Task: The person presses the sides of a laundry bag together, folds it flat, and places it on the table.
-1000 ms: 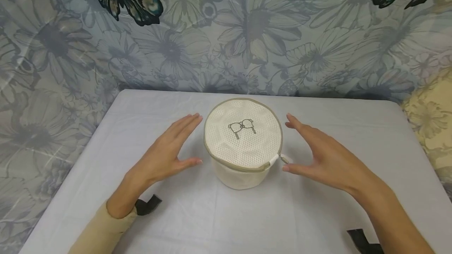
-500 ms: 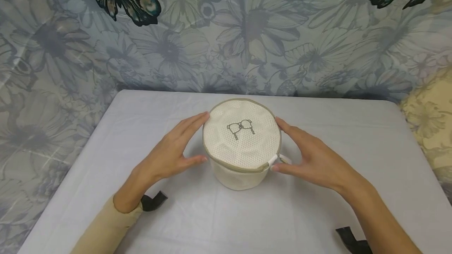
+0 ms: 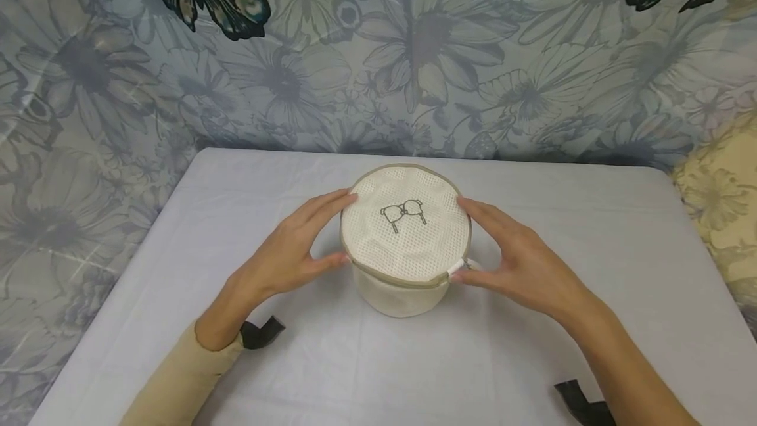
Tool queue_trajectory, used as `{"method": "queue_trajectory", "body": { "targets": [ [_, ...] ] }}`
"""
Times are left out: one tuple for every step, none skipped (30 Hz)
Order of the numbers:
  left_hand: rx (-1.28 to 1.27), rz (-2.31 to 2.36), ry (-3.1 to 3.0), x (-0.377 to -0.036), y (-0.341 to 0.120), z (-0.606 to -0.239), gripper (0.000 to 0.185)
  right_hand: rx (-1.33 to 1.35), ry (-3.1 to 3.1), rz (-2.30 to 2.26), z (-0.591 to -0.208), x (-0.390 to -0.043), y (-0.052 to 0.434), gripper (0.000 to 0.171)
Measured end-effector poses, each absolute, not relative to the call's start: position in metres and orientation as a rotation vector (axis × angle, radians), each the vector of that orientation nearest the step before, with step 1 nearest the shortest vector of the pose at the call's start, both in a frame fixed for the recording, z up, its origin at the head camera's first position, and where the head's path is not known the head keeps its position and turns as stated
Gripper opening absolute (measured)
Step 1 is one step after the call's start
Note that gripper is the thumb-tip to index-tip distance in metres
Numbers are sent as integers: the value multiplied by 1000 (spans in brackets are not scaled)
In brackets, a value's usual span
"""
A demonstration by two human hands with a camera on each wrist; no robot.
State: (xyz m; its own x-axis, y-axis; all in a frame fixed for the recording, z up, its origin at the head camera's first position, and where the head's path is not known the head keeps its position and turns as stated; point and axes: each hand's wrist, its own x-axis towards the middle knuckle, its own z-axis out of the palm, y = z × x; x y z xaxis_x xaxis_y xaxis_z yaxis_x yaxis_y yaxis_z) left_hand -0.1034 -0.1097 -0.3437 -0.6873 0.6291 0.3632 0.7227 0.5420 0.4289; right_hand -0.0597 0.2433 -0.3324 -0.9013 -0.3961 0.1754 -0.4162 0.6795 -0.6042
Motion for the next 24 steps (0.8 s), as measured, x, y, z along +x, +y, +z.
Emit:
{"method": "queue_trajectory", "body": {
  "targets": [
    [-1156,-846,-2613,-104,-109,-344,84,697,-2837,1036,-333,-60,243,106],
    [-1158,-848,-2618,-104,-109,-344,85,706,-2825,1031,-334,-60,243,106],
    [-1161,-848,-2622,-105,-109,-345,86,711,-2814,1023,-334,-59,243,106],
    [-1163,-847,-2629,-105,-109,-346,86,709,-2808,1020,-335,-59,242,106],
    [-1164,-845,-2637,-105,-108,-347,87,708,-2802,1017,-336,-59,242,106],
    [-1167,-840,-2644,-106,-108,-348,88,706,-2800,1015,-336,-58,241,106],
    [-1169,-835,-2651,-106,-108,-349,90,704,-2798,1013,-337,-58,241,106],
    [-1169,-828,-2659,-106,-108,-350,90,701,-2799,1017,-337,-58,240,106],
    [-1172,-824,-2662,-106,-108,-350,91,698,-2799,1020,-338,-58,239,106],
    [-1173,-821,-2665,-106,-108,-351,91,695,-2800,1024,-338,-57,239,106],
    [-1175,-820,-2666,-106,-107,-352,92,691,-2802,1028,-338,-57,238,106],
    [-1177,-817,-2667,-106,-107,-352,92,688,-2803,1036,-338,-57,238,106],
    [-1178,-816,-2667,-106,-107,-353,92,684,-2804,1043,-338,-57,237,106],
    [-1177,-815,-2667,-106,-107,-353,92,678,-2807,1053,-338,-57,237,106],
    [-1178,-818,-2668,-107,-107,-353,92,675,-2807,1061,-338,-57,236,106],
    [-1177,-818,-2670,-107,-106,-354,93,673,-2808,1070,-339,-57,236,106],
    [-1177,-818,-2673,-107,-106,-354,93,671,-2809,1077,-339,-57,236,106],
    [-1176,-819,-2678,-107,-106,-354,93,671,-2809,1080,-340,-57,235,106],
    [-1176,-818,-2683,-107,-106,-354,93,670,-2808,1081,-341,-57,235,107],
    [-1176,-818,-2689,-107,-106,-355,94,672,-2808,1079,-341,-57,235,107],
    [-1177,-816,-2694,-107,-106,-355,94,675,-2806,1074,-342,-57,235,107],
    [-1176,-812,-2699,-108,-105,-356,95,678,-2803,1071,-342,-57,234,108],
    [-1178,-809,-2702,-108,-105,-356,95,681,-2801,1068,-342,-57,234,108],
    [-1179,-806,-2704,-108,-105,-357,96,683,-2799,1065,-343,-57,234,109]
  ]
}}
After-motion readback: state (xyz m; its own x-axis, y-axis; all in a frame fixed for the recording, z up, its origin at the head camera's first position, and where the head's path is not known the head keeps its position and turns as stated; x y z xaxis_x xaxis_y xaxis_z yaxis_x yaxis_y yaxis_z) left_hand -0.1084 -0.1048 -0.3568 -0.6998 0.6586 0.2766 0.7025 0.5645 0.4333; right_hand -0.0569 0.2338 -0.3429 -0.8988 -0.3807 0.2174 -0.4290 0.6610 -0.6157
